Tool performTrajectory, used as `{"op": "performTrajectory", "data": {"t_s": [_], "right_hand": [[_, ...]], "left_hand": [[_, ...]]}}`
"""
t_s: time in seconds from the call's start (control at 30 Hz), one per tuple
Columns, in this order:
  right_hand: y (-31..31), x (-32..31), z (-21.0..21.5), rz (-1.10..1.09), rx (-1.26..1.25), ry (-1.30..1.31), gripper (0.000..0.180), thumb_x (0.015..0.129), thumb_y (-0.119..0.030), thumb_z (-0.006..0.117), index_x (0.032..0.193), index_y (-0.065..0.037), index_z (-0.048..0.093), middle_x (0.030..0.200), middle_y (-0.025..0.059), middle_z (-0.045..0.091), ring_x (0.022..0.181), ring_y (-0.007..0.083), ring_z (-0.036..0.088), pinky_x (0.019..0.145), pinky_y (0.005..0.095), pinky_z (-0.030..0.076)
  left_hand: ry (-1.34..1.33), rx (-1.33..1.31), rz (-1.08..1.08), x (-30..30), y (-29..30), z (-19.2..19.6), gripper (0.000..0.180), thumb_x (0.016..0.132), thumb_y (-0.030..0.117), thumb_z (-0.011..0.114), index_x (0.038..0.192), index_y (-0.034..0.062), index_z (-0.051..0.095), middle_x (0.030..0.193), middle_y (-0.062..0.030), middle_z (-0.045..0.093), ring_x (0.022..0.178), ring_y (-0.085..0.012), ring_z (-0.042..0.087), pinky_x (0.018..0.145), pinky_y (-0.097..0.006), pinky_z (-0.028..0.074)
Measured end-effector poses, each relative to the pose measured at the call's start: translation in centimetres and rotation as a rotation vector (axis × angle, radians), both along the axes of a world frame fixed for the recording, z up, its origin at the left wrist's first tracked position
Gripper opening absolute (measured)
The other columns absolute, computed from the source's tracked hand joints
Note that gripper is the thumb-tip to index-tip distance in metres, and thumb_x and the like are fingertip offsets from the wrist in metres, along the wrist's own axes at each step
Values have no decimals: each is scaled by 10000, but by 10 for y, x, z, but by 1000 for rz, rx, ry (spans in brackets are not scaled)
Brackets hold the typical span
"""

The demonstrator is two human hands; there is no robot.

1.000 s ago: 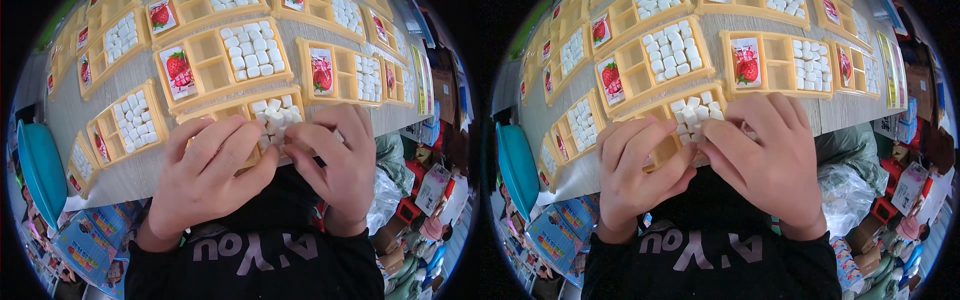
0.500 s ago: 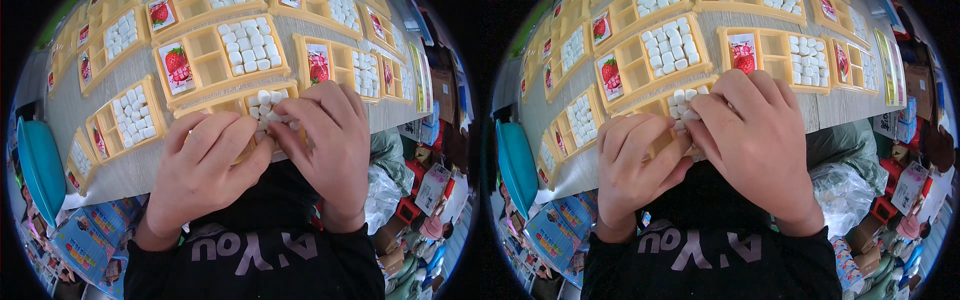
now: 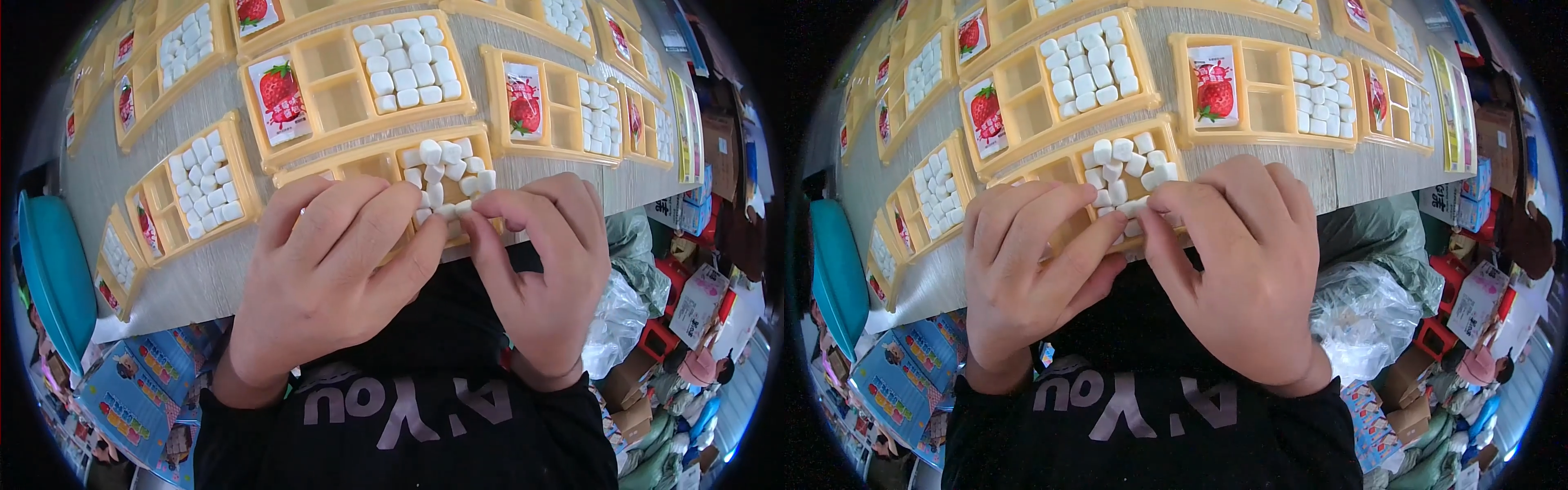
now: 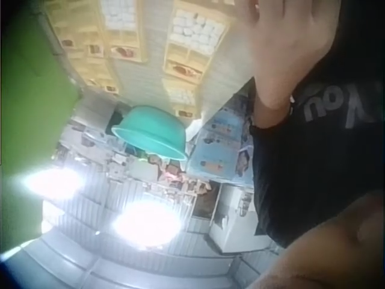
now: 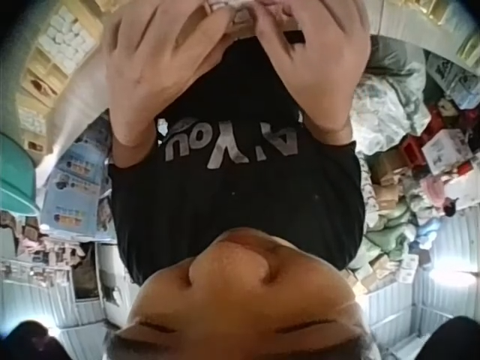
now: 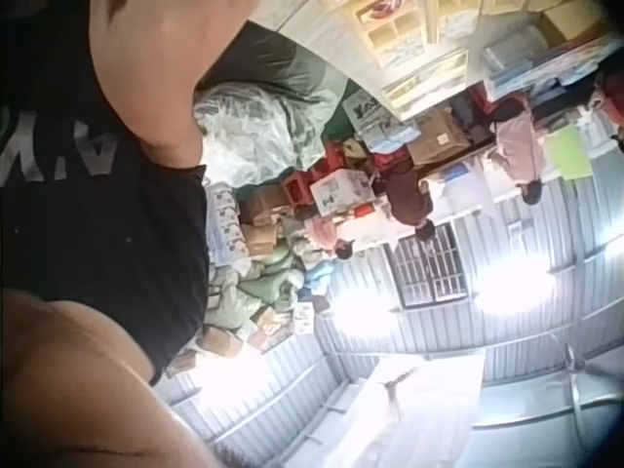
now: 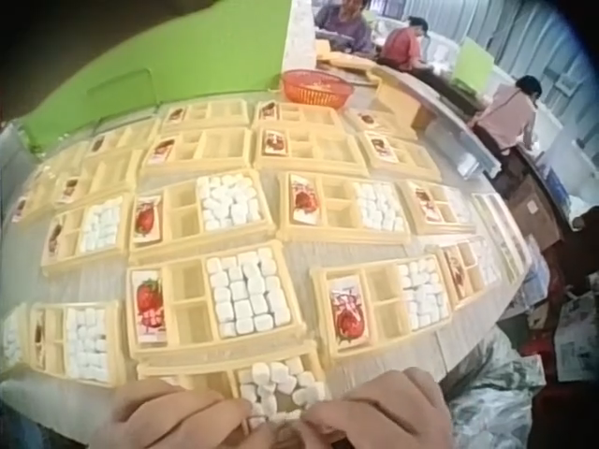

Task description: Pack small white items into partitioned yellow plastic trays.

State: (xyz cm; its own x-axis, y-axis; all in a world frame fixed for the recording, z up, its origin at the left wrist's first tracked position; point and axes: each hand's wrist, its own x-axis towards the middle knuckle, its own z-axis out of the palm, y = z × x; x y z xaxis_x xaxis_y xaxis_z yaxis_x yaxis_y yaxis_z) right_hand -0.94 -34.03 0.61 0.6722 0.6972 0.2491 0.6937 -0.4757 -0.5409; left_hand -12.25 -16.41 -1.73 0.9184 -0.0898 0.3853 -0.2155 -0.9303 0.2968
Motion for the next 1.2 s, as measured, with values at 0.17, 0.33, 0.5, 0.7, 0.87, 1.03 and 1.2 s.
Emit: {"op": "performTrajectory", "data": {"t_s": [0.17, 0.33, 0.5, 0.7, 0.87, 1.03, 1.2], "right_hand": [[2, -2, -4, -34, -56, -62, 180, 768, -15, 810, 853, -59, 657, 783, 59, 566, 709, 230, 543, 640, 351, 422], [5, -2, -5, -68, -34, 5, 190, 793, -31, 811, 835, -49, 627, 765, 68, 546, 680, 245, 535, 639, 360, 424], [-1, -1, -11, -22, -8, -9, 171, 812, -25, 799, 877, -24, 640, 764, 73, 546, 644, 223, 519, 609, 328, 413], [-9, 4, 2, -85, 90, 31, 122, 854, -13, 741, 946, -1, 661, 815, 68, 565, 678, 172, 525, 611, 284, 407], [2, 16, 0, 4, -8, -69, 214, 841, -40, 763, 1046, -39, 700, 891, 87, 629, 779, 209, 589, 647, 317, 463], [0, 17, -5, 0, -11, -41, 189, 839, -38, 764, 1019, -42, 704, 927, 91, 654, 777, 218, 599, 676, 304, 481], [-6, 13, 1, -10, 61, 103, 151, 830, -17, 760, 969, -20, 698, 935, 92, 661, 777, 205, 603, 691, 275, 472]], "left_hand": [[14, -22, 9, 1, -2, 1, 351, 709, 230, 835, 1042, 137, 768, 1168, -44, 648, 1048, -266, 609, 875, -420, 468], [17, -29, 17, -1, -2, 2, 362, 712, 224, 834, 1057, 141, 762, 1168, -46, 647, 1040, -267, 612, 873, -417, 469], [12, -28, 7, 0, -1, -1, 369, 718, 223, 834, 1070, 145, 757, 1172, -44, 646, 1035, -265, 613, 872, -414, 469], [-10, -10, -1, -3, -3, -1, 363, 745, 241, 821, 1101, 191, 769, 1241, -35, 622, 1083, -253, 593, 905, -425, 463], [14, 60, 44, 0, -9, -3, 455, 778, 356, 784, 1213, 228, 754, 1313, -35, 580, 1220, -254, 505, 1018, -458, 411], [145, 57, 76, 2, -10, 5, 520, 758, 377, 793, 1253, 227, 737, 1302, -39, 563, 1220, -271, 487, 1032, -462, 389], [191, 45, 66, 3, -8, 5, 539, 745, 371, 802, 1257, 219, 731, 1286, -41, 550, 1196, -286, 478, 1017, -471, 380]]}}
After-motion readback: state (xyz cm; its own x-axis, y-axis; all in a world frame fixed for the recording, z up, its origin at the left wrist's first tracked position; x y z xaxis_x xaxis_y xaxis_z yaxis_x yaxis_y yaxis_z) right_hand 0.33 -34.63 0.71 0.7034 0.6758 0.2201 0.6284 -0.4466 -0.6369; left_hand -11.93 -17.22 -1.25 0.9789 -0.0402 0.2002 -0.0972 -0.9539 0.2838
